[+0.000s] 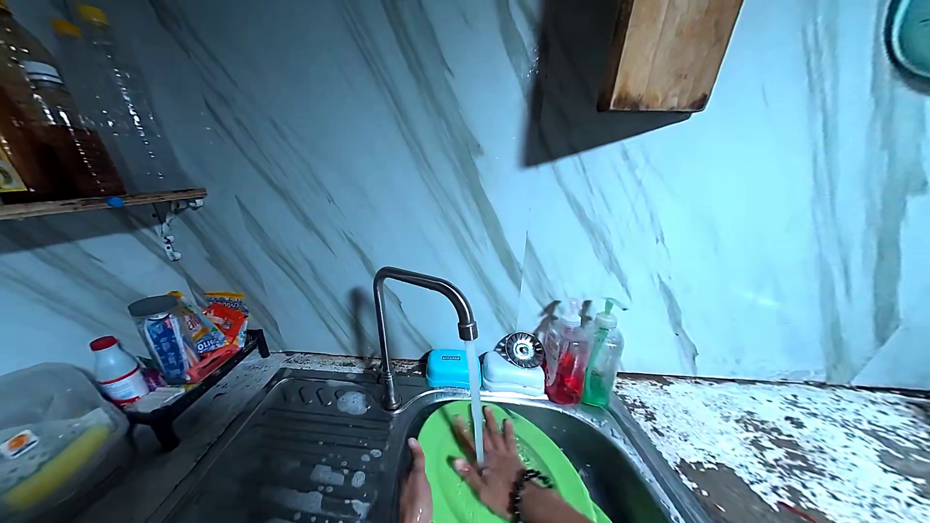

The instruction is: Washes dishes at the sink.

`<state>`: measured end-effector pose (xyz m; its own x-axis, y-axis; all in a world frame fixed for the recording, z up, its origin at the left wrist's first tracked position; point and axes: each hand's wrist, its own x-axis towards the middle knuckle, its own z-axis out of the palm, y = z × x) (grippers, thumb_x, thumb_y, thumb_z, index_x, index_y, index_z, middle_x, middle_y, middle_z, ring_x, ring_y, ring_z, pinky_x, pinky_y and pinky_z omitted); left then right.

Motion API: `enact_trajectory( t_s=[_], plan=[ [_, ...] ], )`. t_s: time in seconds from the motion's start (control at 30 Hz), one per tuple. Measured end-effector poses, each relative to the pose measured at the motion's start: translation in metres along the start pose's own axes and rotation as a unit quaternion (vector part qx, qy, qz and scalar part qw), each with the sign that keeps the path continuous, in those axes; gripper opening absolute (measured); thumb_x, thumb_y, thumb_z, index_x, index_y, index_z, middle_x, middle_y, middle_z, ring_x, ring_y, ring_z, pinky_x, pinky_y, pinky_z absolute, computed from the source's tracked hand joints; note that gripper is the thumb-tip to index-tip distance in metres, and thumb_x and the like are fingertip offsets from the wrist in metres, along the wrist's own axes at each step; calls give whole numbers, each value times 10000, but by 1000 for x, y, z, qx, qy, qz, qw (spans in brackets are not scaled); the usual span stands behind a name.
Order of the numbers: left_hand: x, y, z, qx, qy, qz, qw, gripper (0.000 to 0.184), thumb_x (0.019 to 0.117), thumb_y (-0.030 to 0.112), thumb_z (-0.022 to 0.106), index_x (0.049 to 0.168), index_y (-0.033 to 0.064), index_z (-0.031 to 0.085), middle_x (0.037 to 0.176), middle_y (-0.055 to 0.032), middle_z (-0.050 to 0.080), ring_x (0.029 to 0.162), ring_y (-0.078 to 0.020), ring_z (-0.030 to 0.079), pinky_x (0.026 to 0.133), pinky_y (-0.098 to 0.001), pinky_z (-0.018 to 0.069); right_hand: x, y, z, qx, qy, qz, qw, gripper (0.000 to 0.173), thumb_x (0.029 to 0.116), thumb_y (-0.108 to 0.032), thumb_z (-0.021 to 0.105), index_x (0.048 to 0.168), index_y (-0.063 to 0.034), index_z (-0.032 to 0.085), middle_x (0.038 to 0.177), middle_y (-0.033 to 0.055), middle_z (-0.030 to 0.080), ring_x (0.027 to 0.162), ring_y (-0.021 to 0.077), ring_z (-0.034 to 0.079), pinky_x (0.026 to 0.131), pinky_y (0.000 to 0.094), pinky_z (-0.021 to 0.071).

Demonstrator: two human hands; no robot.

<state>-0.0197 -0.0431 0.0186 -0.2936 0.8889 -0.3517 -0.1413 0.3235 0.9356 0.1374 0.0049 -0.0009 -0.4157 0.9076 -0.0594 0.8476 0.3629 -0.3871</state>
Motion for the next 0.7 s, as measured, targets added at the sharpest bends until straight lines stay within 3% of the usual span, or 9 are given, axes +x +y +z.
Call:
enact_trajectory(
  t_s=[0.1,0.2,0.27,0.33,0.37,0.43,0.5,0.63,0.7],
  plan=[
    [5,-1,4,-27,11,-16,999,725,1108,496,185,1403,-82,505,1413,-301,529,1327,-368,510,1093,-546,405,2,-18,3,31,-21,-95,995,672,1097,-391,343,1642,-42,161,1713,210,60,1587,416,17,1246,647,-4],
    [3,-1,0,-22,11,-28,999,676,1118,462,234,1466,-82,437,1512,-300,435,1420,-382,414,1150,-560,332,7,-3,-6,-27,-26,28,999,672,1096,-495,318,1664,-194,123,1724,179,-13,1587,395,-83,1222,660,-105],
    [-2,0,8,-40,16,-30,999,647,1125,428,254,1446,-101,445,1473,-315,462,1372,-381,457,1123,-540,361,8,-14,3,11,17,49,999,677,1100,-455,336,1652,-108,154,1715,211,9,1584,419,-59,1230,661,-86],
    [-2,-2,13,-64,6,-10,998,604,1134,390,247,1422,-95,462,1404,-292,521,1280,-327,530,1077,-485,422,3,-26,15,49,45,-59,996,603,1096,-341,338,1626,-64,263,1702,224,131,1575,457,64,1233,688,20],
    [-1,-4,12,-67,-2,1,998,589,1136,367,246,1433,-97,452,1427,-287,507,1301,-316,515,1098,-477,404,5,-25,14,45,42,-81,995,594,1090,-341,337,1630,-100,278,1704,203,143,1575,455,70,1215,716,8],
    [-6,-5,9,-53,6,-10,999,603,1135,377,258,1416,-120,454,1427,-312,492,1311,-342,500,1098,-504,396,11,-20,-1,0,25,20,999,629,1099,-415,359,1655,-164,205,1721,171,95,1586,425,9,1194,742,-64],
    [-9,-2,8,-58,6,-24,998,610,1132,385,274,1404,-130,455,1425,-323,484,1305,-353,497,1093,-517,391,21,-18,-8,-16,43,107,993,692,1091,-459,361,1659,-134,139,1716,211,18,1579,443,-51,1200,713,-84],
    [-4,-5,13,-92,8,-17,996,568,1137,371,260,1349,-93,510,1256,-249,592,1111,-245,596,975,-422,488,14,-35,5,32,29,-26,999,601,1105,-358,328,1643,-108,231,1712,210,91,1583,434,39,1225,695,-9],
    [-7,-6,8,-64,7,-25,998,576,1134,364,281,1423,-106,446,1407,-293,508,1275,-312,520,1080,-479,415,20,-21,1,10,77,61,995,616,1095,-397,356,1645,-143,242,1712,193,128,1585,426,50,1212,721,-39]
  ],
)
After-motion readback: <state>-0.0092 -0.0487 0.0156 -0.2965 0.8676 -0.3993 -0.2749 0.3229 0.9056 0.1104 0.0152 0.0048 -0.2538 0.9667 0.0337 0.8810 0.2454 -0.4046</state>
